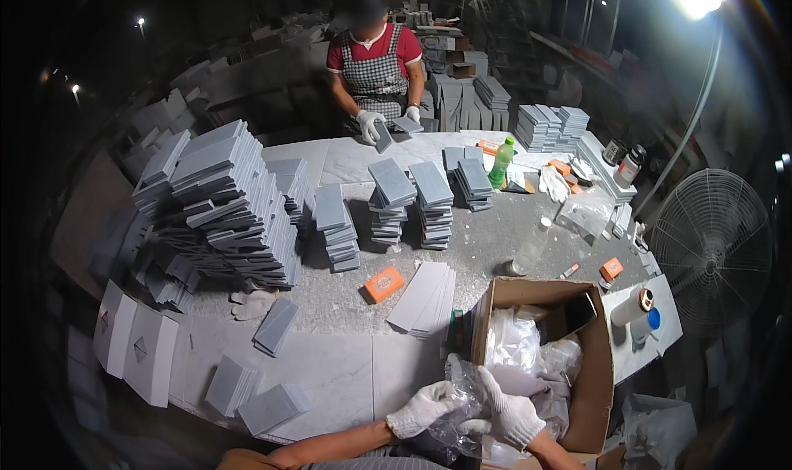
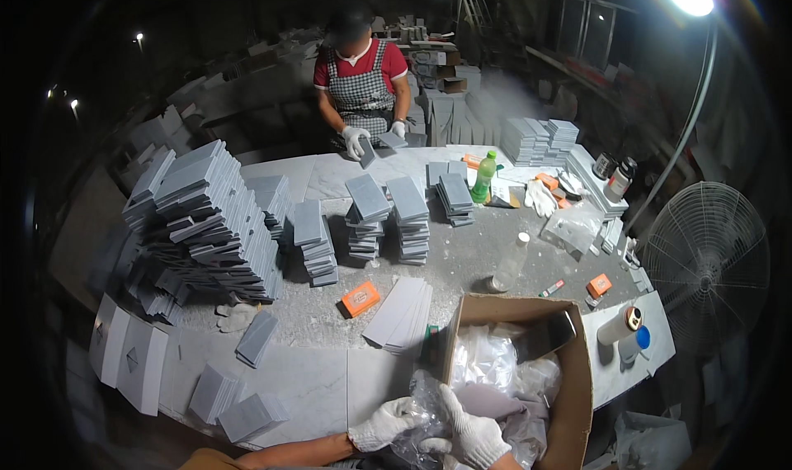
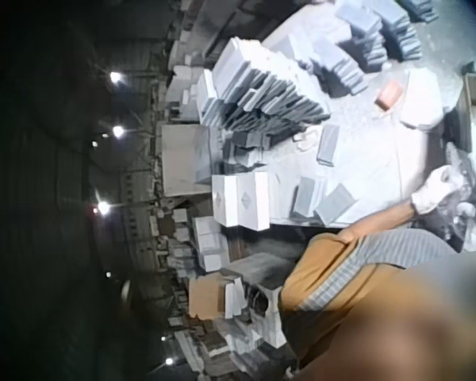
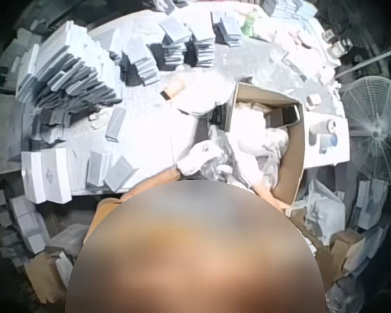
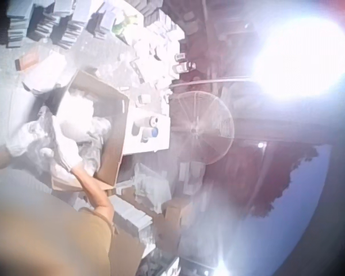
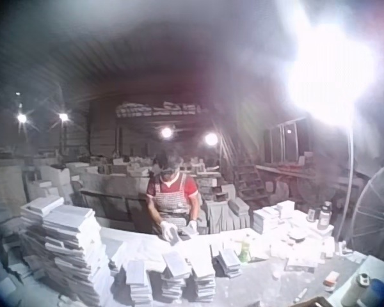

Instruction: The person wraps individual gray rectangular tiles in clear plastic film and places them into a cardboard box. The person repeatedly picks tiles from a stack, wraps each one, and deposits it into the box. A coworker is visible across the table also handling tiles.

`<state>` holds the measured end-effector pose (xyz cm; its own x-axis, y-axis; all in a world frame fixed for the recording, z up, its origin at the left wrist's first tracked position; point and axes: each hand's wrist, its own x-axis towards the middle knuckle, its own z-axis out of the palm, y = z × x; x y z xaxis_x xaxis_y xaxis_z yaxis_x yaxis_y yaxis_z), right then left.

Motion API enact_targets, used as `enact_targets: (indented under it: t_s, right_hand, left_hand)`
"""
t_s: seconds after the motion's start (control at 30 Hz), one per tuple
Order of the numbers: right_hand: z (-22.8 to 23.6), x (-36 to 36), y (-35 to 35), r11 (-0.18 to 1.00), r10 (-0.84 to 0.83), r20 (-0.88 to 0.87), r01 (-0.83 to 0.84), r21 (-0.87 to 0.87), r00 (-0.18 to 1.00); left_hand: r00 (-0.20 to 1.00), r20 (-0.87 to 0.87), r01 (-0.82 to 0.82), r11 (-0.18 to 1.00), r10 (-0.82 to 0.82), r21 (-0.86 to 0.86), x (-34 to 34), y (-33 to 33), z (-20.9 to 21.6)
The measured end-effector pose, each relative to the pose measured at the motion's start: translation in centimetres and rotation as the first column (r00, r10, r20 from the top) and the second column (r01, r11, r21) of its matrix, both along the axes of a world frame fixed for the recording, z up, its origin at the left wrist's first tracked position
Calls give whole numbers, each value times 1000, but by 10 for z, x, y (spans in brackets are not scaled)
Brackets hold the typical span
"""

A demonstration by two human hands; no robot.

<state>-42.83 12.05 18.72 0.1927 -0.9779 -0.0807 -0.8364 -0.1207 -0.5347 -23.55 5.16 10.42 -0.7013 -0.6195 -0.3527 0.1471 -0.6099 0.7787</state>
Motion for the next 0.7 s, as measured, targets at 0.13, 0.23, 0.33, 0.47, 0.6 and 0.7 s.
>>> enact_targets:
  t_s: [0.13, 0.23, 0.33, 0.47, 0.6, 0.7]
  right_hand:
    - [23, 8, -10, 958, 57, -204, 4, 287, 977]
    - [13, 1, -1, 992, -56, 81, 47, 114, 995]
    - [29, 3, -4, 986, -154, 371, 121, 112, 916]
    - [23, -26, 1, 966, -221, 488, 257, -7, 844]
    - [2, -94, 6, 777, -378, 500, 560, -287, 780]
    - [-24, -176, 27, 381, -629, 418, 729, -569, 655]
  left_hand:
    - [999, 33, 5, 1000, -6, 28, -12, 3, 27]
    - [999, 9, 39, 998, -38, -52, -17, 4, 61]
    - [992, -114, 37, 990, -52, -134, -2, 4, 50]
    - [976, -176, -173, 952, 130, -254, 8, -29, 116]
    - [842, -100, -539, 830, 530, -143, 66, -75, 90]
    - [605, -29, -792, 605, 796, 86, 129, -115, 51]
